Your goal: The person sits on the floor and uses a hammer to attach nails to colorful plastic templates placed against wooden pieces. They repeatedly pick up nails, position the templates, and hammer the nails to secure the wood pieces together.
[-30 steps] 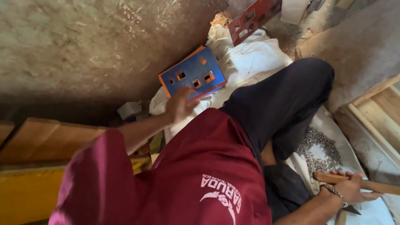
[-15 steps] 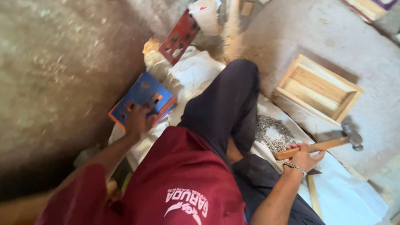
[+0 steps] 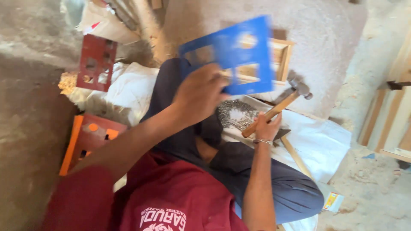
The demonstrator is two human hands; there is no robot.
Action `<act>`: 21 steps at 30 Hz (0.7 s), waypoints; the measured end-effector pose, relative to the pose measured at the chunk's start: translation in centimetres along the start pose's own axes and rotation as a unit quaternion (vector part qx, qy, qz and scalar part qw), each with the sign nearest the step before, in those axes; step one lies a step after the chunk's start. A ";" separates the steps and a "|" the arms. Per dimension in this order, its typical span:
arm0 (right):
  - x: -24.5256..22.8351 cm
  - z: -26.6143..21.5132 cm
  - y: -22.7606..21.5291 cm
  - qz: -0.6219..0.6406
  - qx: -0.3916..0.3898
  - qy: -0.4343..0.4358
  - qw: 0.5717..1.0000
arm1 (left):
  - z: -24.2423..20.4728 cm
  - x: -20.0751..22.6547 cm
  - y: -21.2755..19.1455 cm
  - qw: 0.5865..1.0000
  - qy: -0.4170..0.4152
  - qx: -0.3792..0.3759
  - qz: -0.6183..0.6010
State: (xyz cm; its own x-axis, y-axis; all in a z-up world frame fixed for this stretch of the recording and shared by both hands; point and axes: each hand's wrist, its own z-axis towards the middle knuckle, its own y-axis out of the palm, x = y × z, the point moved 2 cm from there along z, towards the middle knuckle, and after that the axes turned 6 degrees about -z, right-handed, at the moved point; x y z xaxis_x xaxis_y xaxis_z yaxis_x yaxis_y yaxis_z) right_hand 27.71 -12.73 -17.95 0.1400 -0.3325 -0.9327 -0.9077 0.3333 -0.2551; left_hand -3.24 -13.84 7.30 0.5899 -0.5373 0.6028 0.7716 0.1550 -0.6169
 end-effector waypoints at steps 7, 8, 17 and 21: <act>-3.7 -2.7 -1.5 -0.187 0.102 -0.127 0.969 | 10.0 -5.5 14.8 0.974 0.074 -0.116 0.182; -4.8 -3.4 -1.9 -0.265 0.137 -0.159 0.941 | 9.9 -6.3 15.5 0.975 0.063 -0.128 0.173; -14.3 2.3 0.4 -0.369 0.005 -0.379 0.849 | 7.0 -15.4 10.8 0.978 -0.192 0.063 -0.045; -17.3 6.7 2.0 -0.457 -0.102 -0.329 0.820 | 7.9 -22.0 11.6 0.972 -0.191 0.103 -0.092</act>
State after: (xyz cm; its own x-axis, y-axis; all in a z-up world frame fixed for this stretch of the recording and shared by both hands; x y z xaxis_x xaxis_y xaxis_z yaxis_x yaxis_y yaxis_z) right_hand 26.13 -0.40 -4.05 0.9210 0.2092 -0.3288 -0.3429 0.0344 -0.9387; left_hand -5.36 6.27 -9.13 0.4519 -0.2301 0.8619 0.8806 0.2696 -0.3897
